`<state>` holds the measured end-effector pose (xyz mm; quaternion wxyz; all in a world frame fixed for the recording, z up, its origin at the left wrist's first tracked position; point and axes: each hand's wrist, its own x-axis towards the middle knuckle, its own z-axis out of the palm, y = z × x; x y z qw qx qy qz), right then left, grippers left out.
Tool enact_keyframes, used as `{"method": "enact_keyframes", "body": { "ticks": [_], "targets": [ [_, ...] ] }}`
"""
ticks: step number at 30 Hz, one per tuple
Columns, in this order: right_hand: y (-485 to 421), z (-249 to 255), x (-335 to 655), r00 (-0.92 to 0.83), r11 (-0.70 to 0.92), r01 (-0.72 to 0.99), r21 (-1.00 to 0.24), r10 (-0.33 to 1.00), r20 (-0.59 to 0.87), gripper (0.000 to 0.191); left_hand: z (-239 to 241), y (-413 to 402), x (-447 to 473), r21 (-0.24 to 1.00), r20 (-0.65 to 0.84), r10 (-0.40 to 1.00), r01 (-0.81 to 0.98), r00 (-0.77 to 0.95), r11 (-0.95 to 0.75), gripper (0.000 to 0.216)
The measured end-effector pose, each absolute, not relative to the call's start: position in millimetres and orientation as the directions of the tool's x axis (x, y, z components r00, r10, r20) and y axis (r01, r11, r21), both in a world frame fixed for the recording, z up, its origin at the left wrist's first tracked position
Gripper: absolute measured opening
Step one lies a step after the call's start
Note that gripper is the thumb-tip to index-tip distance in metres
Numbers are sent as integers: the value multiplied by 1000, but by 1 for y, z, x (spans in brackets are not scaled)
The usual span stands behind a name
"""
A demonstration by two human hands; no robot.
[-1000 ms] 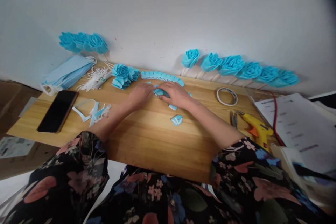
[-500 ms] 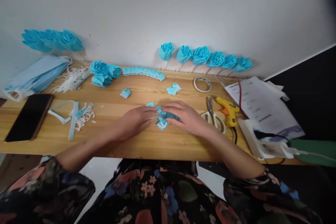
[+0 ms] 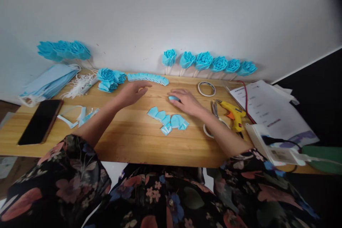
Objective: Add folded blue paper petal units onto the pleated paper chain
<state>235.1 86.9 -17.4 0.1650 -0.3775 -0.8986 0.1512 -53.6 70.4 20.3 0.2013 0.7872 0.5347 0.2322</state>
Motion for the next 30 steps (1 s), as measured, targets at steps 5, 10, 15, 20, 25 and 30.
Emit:
{"method": "enact_keyframes", "body": {
  "ticks": [5, 10, 15, 20, 25, 30],
  "targets": [
    [37, 9, 240, -799, 783, 450, -430, 568, 198, 36, 25, 72, -90, 554, 83, 972, 801, 219, -227, 44],
    [80, 27, 235, -630, 682, 603, -413, 725, 278, 35, 28, 99, -99, 391, 160, 976, 899, 145, -198, 45],
    [147, 17, 200, -372, 391, 868, -307, 920, 121, 32, 21, 137, -79, 159, 122, 983, 975, 139, -158, 45],
    [169, 7, 177, -288, 273, 919, -285, 958, -10, 32, 8, 160, -71, 57, 16, 997, 995, 78, -79, 40],
    [176, -4, 166, -301, 285, 897, -338, 954, 8, 29, 4, 170, -68, 57, -34, 997, 996, 67, -65, 44],
    [173, -11, 167, -342, 320, 859, -400, 940, 19, 20, 9, 157, -65, 69, -55, 991, 991, 121, -117, 46]
  ]
}}
